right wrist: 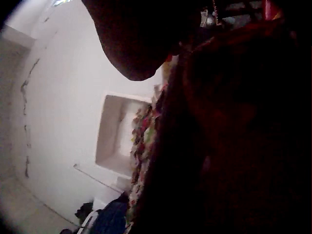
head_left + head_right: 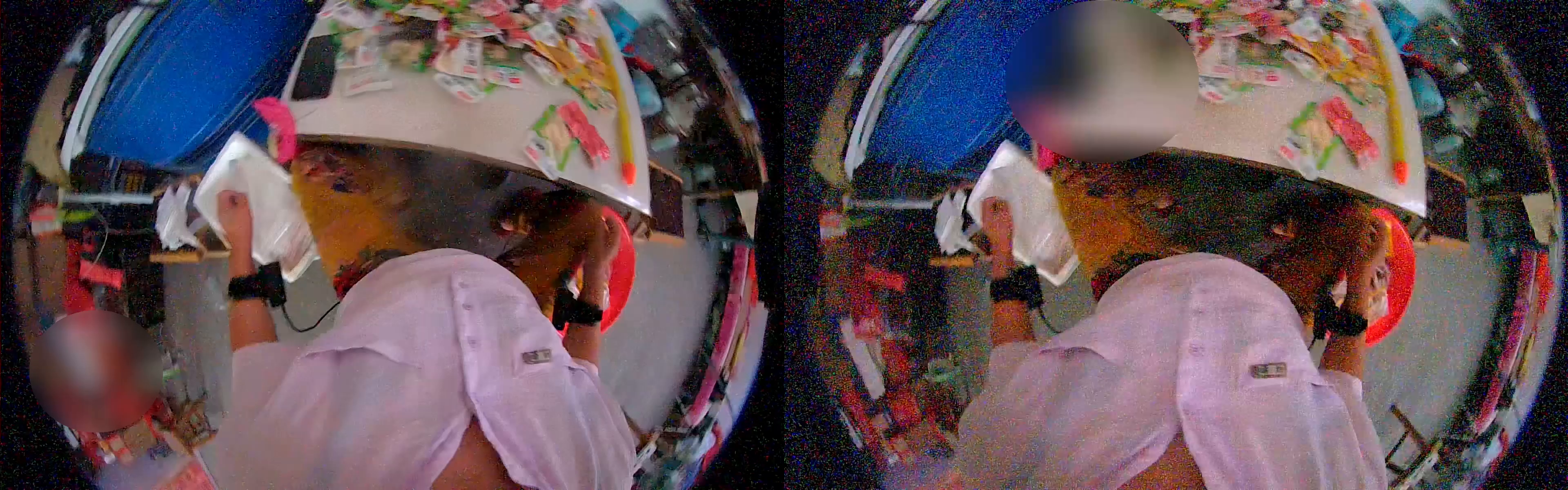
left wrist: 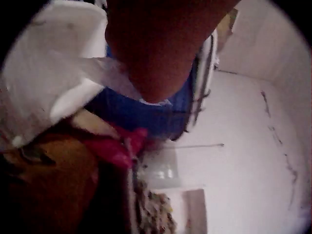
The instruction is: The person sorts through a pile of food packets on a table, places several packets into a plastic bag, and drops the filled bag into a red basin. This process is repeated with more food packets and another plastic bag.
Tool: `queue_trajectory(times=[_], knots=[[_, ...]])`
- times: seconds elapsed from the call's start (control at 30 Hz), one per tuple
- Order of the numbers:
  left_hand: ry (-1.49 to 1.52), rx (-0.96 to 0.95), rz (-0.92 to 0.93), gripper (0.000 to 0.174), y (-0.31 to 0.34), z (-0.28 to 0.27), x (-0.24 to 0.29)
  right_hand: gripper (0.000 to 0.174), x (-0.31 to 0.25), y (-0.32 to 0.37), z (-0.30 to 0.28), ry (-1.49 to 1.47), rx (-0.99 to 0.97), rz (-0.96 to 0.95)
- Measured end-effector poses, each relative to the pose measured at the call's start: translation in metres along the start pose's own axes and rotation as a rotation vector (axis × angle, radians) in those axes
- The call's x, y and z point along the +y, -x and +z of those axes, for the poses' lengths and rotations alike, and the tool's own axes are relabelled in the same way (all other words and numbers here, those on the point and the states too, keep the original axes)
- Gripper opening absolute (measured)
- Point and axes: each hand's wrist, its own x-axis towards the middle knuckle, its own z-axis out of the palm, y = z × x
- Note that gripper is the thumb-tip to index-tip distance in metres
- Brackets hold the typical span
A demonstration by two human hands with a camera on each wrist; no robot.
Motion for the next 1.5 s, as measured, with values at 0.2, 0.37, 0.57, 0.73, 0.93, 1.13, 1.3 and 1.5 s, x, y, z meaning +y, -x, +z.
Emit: queue_trajectory(times=[0.2,0.37,0.57,0.73,0.93,1.13,1.3,1.5], knots=[[0.292,0.033,0.189,0.016,-0.009,-0.030,0.162,0.018,-0.118,-0.006,0.041,-0.616,-0.107,0.369],[0.424,-0.287,0.270,0.026,0.016,0.018,0.258,0.025,-0.142,0.001,0.113,-0.228,-0.445,-0.105],[0.465,-0.600,0.380,0.028,0.060,0.076,0.311,0.030,-0.134,-0.010,0.201,-0.261,-0.485,-0.108],[0.473,-0.657,0.453,0.030,0.072,0.083,0.313,0.026,-0.102,-0.022,0.218,-0.022,-0.493,-0.356],[0.350,-0.425,0.524,0.029,0.057,0.087,0.309,0.040,-0.143,-0.026,0.155,0.131,-0.386,-0.347],[0.348,-0.460,0.487,0.025,0.067,0.106,0.317,0.029,-0.092,-0.056,0.128,0.847,-0.172,-0.566],[0.239,-0.474,0.593,0.022,0.072,0.117,0.324,0.020,-0.090,-0.064,0.107,0.786,-0.430,-0.689],[0.104,-0.496,0.630,0.012,0.069,0.118,0.333,0.028,-0.095,-0.053,0.109,0.830,-0.645,-0.464]])
